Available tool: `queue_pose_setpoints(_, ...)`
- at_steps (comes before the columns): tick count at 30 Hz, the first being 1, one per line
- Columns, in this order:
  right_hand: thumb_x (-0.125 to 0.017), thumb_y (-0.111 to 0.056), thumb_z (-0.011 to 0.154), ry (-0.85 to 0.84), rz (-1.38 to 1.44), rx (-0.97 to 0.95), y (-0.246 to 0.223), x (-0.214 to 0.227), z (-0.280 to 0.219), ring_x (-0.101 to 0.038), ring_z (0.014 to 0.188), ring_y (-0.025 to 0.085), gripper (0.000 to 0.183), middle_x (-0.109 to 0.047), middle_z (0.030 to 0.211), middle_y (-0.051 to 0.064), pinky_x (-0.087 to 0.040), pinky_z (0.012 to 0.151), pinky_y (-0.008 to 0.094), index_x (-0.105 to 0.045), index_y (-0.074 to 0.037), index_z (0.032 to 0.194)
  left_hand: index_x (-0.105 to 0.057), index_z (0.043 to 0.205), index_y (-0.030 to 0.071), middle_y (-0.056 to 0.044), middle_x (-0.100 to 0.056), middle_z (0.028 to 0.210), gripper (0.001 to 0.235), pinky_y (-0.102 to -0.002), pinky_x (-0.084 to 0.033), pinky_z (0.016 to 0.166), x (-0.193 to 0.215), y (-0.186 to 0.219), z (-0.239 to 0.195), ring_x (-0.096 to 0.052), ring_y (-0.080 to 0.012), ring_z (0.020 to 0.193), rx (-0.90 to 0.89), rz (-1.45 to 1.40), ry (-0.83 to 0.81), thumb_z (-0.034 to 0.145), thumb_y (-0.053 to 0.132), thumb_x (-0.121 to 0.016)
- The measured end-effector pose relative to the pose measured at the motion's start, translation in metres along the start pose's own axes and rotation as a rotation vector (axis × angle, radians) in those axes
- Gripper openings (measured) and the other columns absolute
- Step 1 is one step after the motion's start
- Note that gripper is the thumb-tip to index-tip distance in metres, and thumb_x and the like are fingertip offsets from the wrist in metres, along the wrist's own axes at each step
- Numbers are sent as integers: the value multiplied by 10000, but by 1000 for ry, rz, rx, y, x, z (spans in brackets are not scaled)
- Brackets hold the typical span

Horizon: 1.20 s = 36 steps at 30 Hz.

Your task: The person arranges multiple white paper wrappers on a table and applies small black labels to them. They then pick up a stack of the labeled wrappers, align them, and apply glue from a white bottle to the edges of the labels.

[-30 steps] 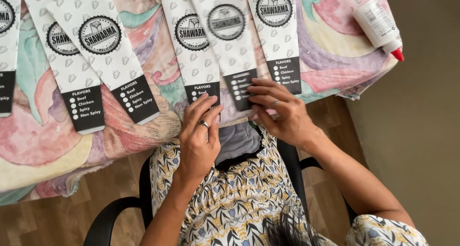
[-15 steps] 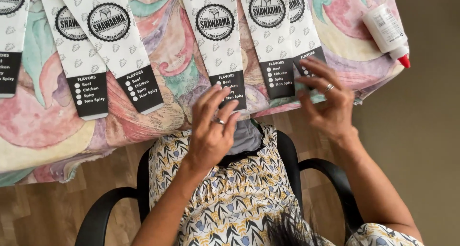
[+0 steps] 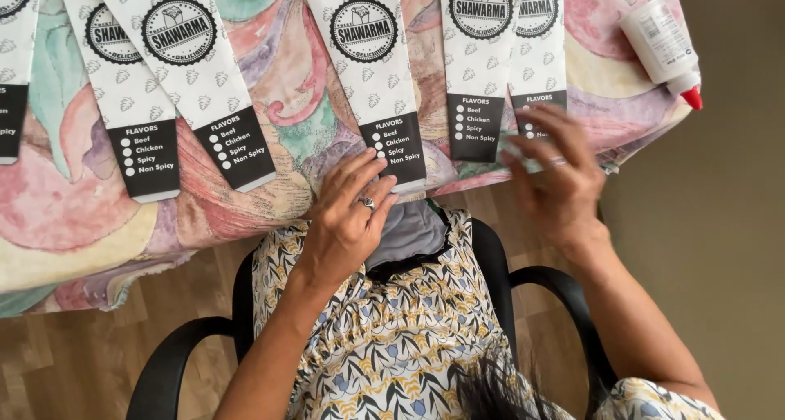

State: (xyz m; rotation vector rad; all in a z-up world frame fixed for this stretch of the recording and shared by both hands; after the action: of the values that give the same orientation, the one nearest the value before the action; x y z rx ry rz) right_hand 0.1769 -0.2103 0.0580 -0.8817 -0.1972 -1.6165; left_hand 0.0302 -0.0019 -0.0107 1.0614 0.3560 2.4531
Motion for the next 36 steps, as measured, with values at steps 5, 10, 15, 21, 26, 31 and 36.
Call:
queue_pose_setpoints(5,-757,-4,909,-106,329,206,-50,-51,21,-702,1061,481,82,-722,1078,234,-546,961,595,-747,48,972,-773,975,6,-172,-713,1136,101,-499,-523,1058,10,9,12,-652,-355,1204,19,28,-8,881,42,-787)
queue_pose_setpoints(10,-697,21,947,-174,359,254,-51,-60,24,-726,1018,443,76,-732,1020,215,-558,948,577,-728,86,924,-776,946,24,-147,-713,1127,57,-485,-508,1075,7,8,11,-644,-329,1214,130,-10,-6,902,60,-771)
queue_pose_setpoints(15,-764,65,883,-200,428,106,-42,-64,30,-727,973,391,62,-723,910,173,-570,891,497,-725,64,836,-749,886,13,-103,-697,1054,21,-446,-510,1029,4,6,16,-665,-302,1138,299,-106,86,884,29,-763)
queue_pose_setpoints(21,-824,74,791,-255,493,-109,-32,-65,34,-738,973,334,115,-743,892,127,-577,870,435,-719,28,802,-722,986,23,-85,-662,1002,193,-459,-499,989,4,8,23,-665,-320,1089,472,-188,95,809,-49,-749)
queue_pose_setpoints(26,-814,96,790,-263,509,-141,-33,-63,36,-742,982,340,110,-747,900,134,-582,866,427,-736,31,831,-743,1028,40,-67,-631,1011,176,-442,-459,1000,2,8,27,-624,-271,1072,475,-134,50,855,10,-763)
queue_pose_setpoints(31,-745,177,779,-253,570,-164,-34,-58,34,-740,982,403,139,-746,897,171,-590,867,486,-729,61,855,-771,1062,60,-63,-650,1003,258,-424,-482,974,7,-8,27,-633,-281,1050,399,-219,-56,817,-19,-790)
queue_pose_setpoints(36,-750,166,808,-116,391,-113,-31,-26,39,-692,1115,417,220,-735,1059,196,-551,976,511,-769,37,985,-745,1158,76,-126,-641,1320,322,-499,-374,1100,10,-3,32,-555,-365,1280,253,-104,-82,840,30,-767)
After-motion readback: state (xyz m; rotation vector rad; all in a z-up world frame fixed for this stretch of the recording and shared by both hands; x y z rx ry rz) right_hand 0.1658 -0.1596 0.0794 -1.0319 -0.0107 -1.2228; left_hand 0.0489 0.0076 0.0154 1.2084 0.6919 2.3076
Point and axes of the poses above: each hand's wrist, its own z-axis towards the middle knuckle, its own x-axis out of the back of the hand, y = z × x, the point moved 4 cm from there along z, towards the middle knuckle
